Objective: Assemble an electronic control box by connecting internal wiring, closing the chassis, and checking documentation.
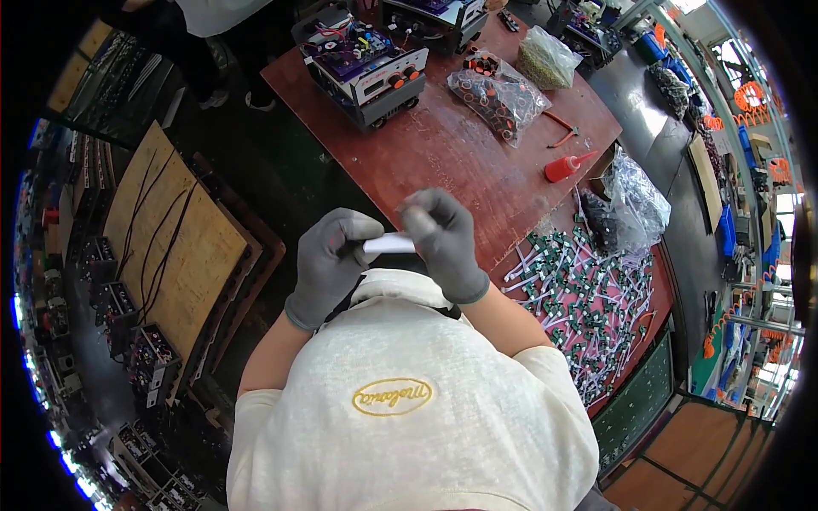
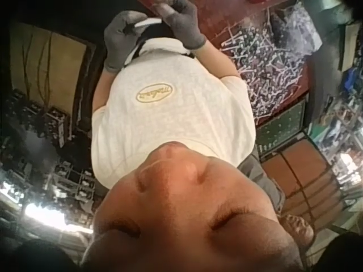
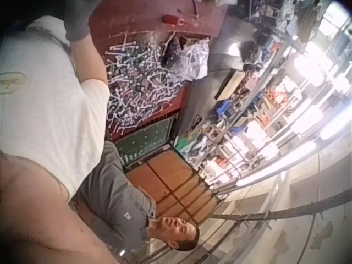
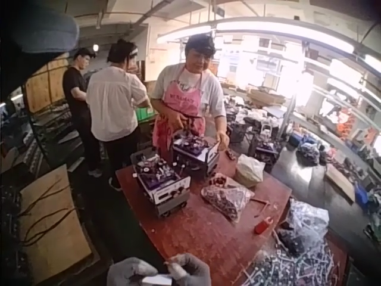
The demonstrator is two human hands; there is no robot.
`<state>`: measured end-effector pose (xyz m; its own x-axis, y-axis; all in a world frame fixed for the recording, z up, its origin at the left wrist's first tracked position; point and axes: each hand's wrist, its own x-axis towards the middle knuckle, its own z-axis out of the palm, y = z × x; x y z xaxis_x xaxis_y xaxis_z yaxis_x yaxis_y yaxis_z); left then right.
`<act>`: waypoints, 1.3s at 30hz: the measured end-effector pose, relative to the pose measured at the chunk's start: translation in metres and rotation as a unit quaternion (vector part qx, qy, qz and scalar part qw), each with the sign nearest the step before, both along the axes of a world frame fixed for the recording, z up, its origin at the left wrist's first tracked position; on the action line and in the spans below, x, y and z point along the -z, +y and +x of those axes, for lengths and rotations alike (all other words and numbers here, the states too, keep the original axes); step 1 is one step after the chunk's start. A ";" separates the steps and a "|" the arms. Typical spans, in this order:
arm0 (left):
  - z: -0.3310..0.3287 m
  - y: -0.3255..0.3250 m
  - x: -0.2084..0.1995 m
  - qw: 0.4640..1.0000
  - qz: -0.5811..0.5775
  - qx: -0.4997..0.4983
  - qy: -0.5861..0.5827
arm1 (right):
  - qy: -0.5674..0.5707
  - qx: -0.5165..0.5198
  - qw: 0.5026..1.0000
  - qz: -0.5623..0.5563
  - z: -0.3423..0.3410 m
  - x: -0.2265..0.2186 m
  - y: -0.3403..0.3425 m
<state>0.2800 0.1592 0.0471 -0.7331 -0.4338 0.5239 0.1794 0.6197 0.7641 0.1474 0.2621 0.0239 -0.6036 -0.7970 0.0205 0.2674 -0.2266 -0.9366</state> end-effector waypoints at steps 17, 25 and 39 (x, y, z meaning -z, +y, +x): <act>0.013 -0.003 0.007 0.856 0.501 -0.066 -0.109 | 0.575 0.093 0.812 -0.042 -0.015 -0.013 0.015; 0.012 -0.004 0.013 0.860 0.486 -0.047 -0.147 | 0.462 0.026 0.882 -0.086 -0.007 -0.002 0.006; 0.018 -0.004 0.008 0.779 0.626 -0.024 -0.028 | -0.219 -0.072 0.973 -0.013 -0.002 0.004 0.013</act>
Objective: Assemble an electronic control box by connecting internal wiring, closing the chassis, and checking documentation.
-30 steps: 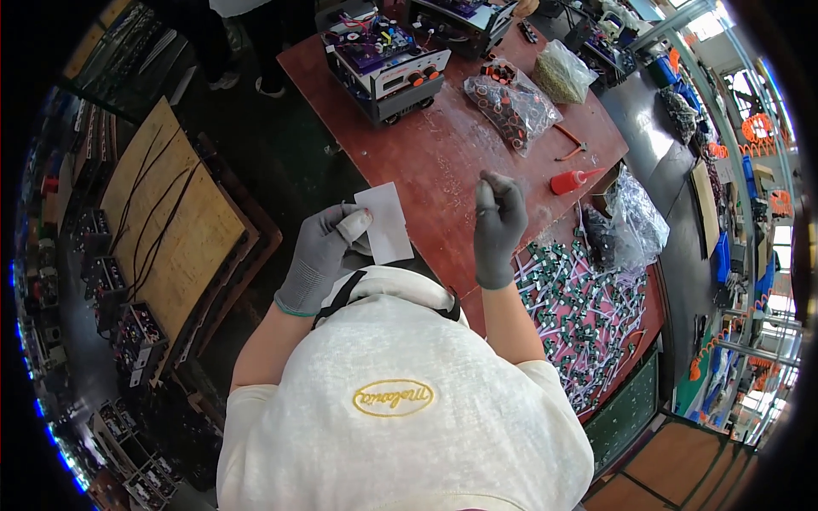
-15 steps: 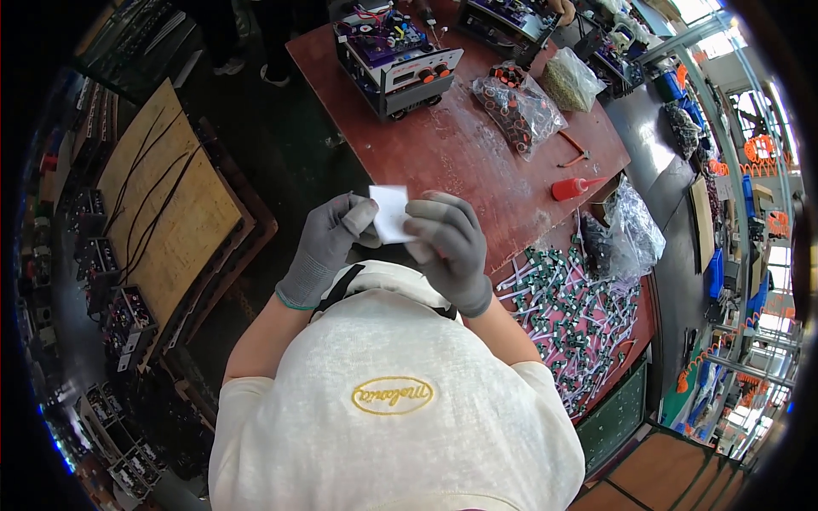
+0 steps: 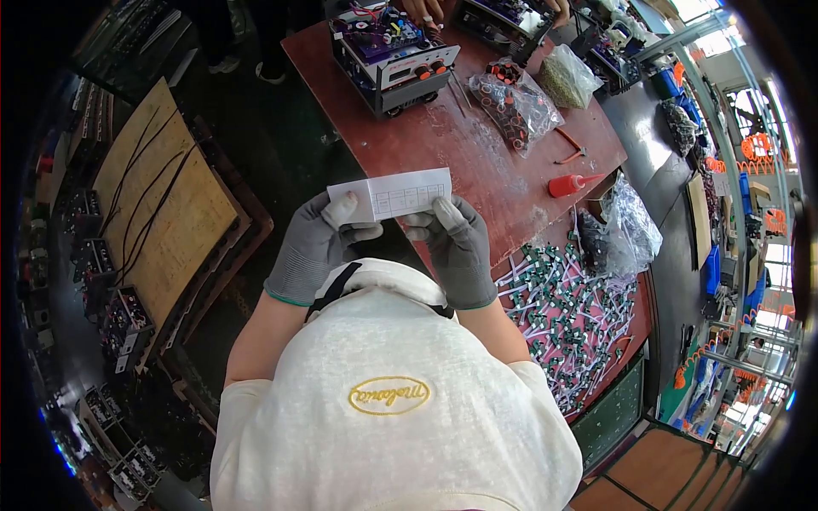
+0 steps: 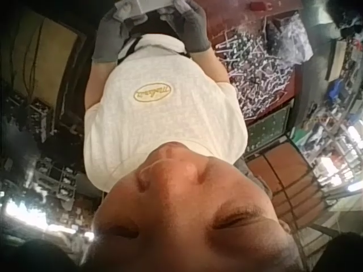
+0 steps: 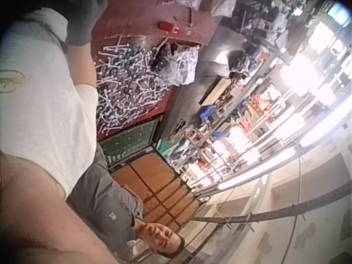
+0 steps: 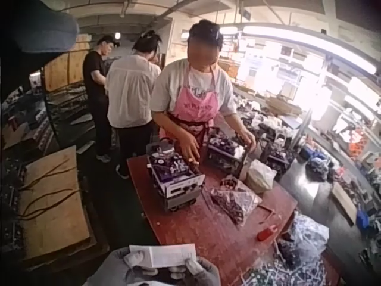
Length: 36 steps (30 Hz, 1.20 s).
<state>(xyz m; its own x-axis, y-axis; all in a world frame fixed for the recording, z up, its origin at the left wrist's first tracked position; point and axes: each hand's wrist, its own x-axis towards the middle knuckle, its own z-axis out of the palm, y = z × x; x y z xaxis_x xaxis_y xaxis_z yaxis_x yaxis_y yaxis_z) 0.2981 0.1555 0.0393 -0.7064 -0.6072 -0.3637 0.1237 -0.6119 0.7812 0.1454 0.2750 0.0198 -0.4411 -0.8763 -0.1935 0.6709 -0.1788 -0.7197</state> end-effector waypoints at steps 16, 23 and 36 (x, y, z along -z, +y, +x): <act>0.005 -0.011 0.002 0.990 -0.100 0.031 0.094 | 0.034 0.004 0.999 0.002 -0.002 0.005 0.001; 0.013 -0.029 0.014 0.946 -0.299 0.117 -0.037 | 0.033 0.001 0.999 0.009 -0.002 0.006 0.001; 0.020 -0.029 0.018 0.971 -0.163 0.164 0.058 | 0.086 0.078 0.993 -0.017 -0.048 0.009 -0.007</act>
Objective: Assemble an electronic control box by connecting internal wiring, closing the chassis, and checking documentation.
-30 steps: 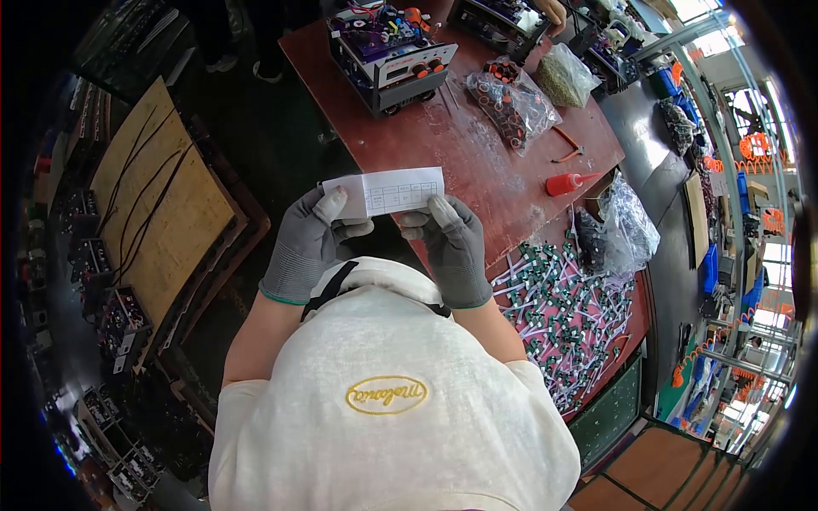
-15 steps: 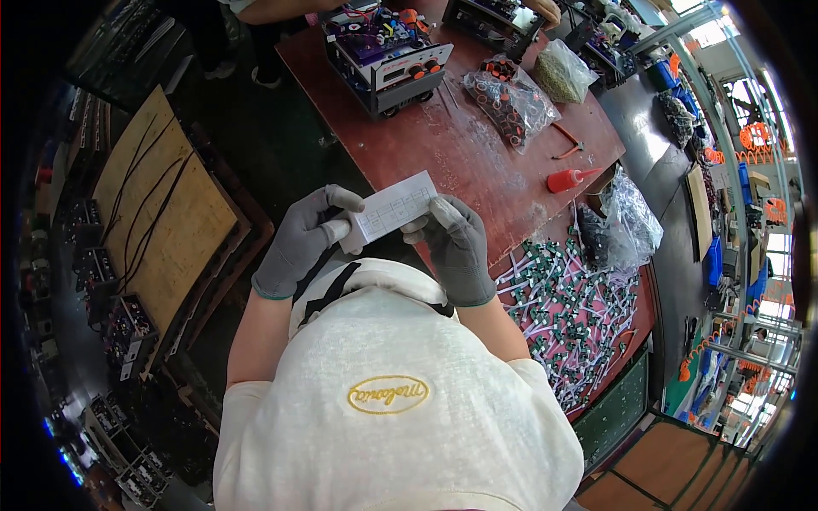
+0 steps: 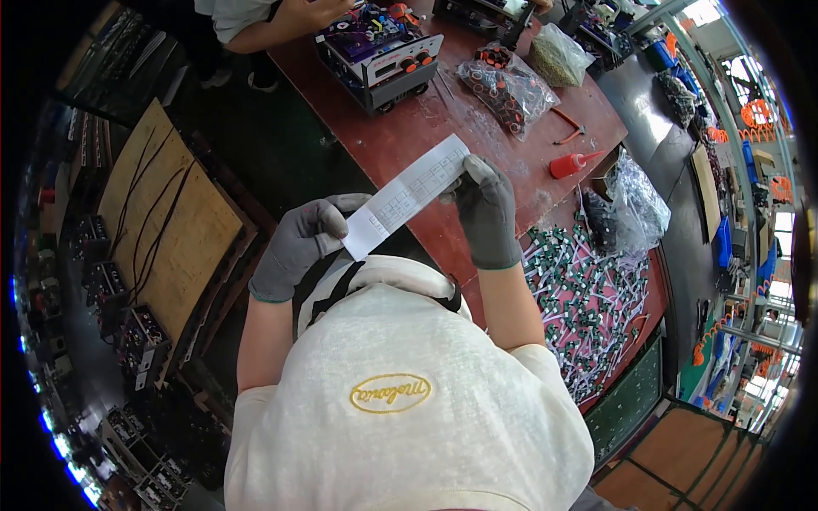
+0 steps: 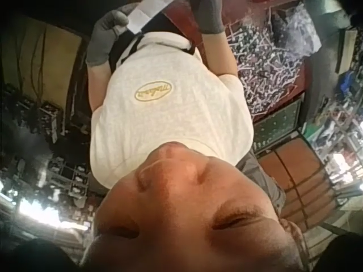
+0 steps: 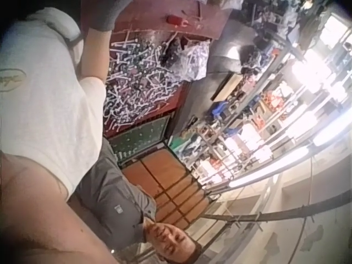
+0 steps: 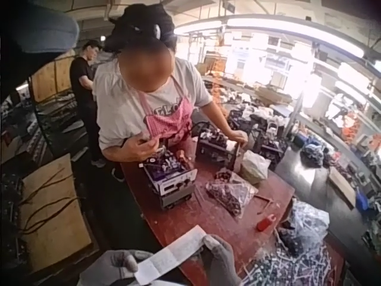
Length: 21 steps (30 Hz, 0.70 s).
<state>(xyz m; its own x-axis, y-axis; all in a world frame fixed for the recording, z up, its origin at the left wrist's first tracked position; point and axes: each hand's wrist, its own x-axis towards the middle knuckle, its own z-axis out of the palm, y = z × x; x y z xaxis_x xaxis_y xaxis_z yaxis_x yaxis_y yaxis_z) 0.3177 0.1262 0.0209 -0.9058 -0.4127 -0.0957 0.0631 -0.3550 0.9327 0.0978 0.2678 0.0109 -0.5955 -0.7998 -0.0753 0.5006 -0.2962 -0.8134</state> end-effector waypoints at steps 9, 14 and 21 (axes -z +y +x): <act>0.005 0.007 -0.007 0.993 -0.113 -0.011 -0.034 | 0.012 -0.007 1.000 0.005 -0.011 0.002 -0.009; 0.005 0.006 -0.006 0.987 -0.155 -0.009 -0.035 | 0.014 -0.005 1.000 0.010 -0.012 0.002 -0.009; 0.006 0.008 -0.013 0.990 -0.128 -0.007 -0.052 | 0.021 0.011 1.000 0.007 -0.019 0.008 -0.010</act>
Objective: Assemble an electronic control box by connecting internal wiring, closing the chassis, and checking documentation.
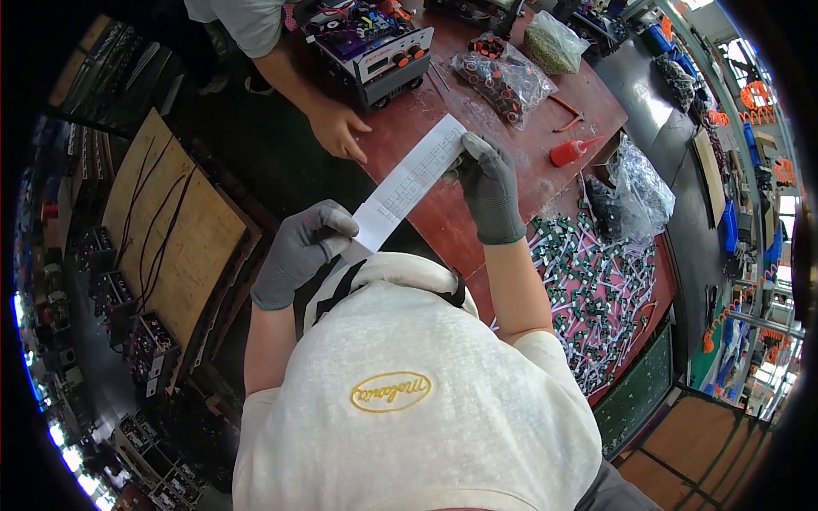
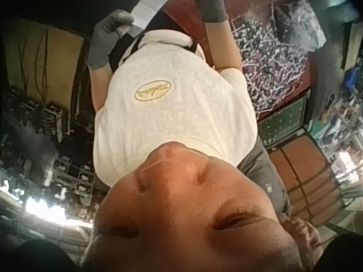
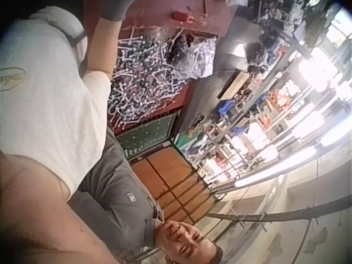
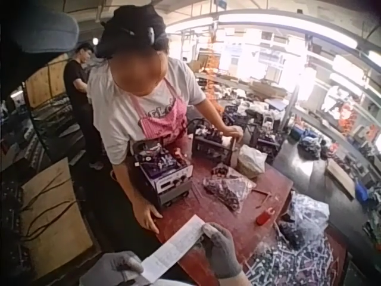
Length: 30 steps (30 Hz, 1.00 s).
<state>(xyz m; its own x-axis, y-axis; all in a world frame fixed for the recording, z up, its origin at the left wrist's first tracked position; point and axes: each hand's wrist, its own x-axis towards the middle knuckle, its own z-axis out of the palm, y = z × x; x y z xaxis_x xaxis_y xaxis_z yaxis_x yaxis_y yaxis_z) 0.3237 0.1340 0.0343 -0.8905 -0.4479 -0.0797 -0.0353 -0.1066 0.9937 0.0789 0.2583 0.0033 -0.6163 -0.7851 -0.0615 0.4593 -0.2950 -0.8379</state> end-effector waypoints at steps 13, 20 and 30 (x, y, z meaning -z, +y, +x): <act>0.009 -0.012 0.012 0.996 -0.049 0.015 0.066 | 0.007 0.020 1.000 -0.005 -0.014 0.002 -0.004; 0.015 -0.009 0.011 0.990 0.121 -0.030 0.063 | -0.034 0.040 0.999 -0.014 -0.034 0.003 -0.007; 0.017 -0.007 0.011 0.991 0.034 -0.034 0.122 | -0.038 0.044 0.998 0.016 -0.045 0.009 -0.022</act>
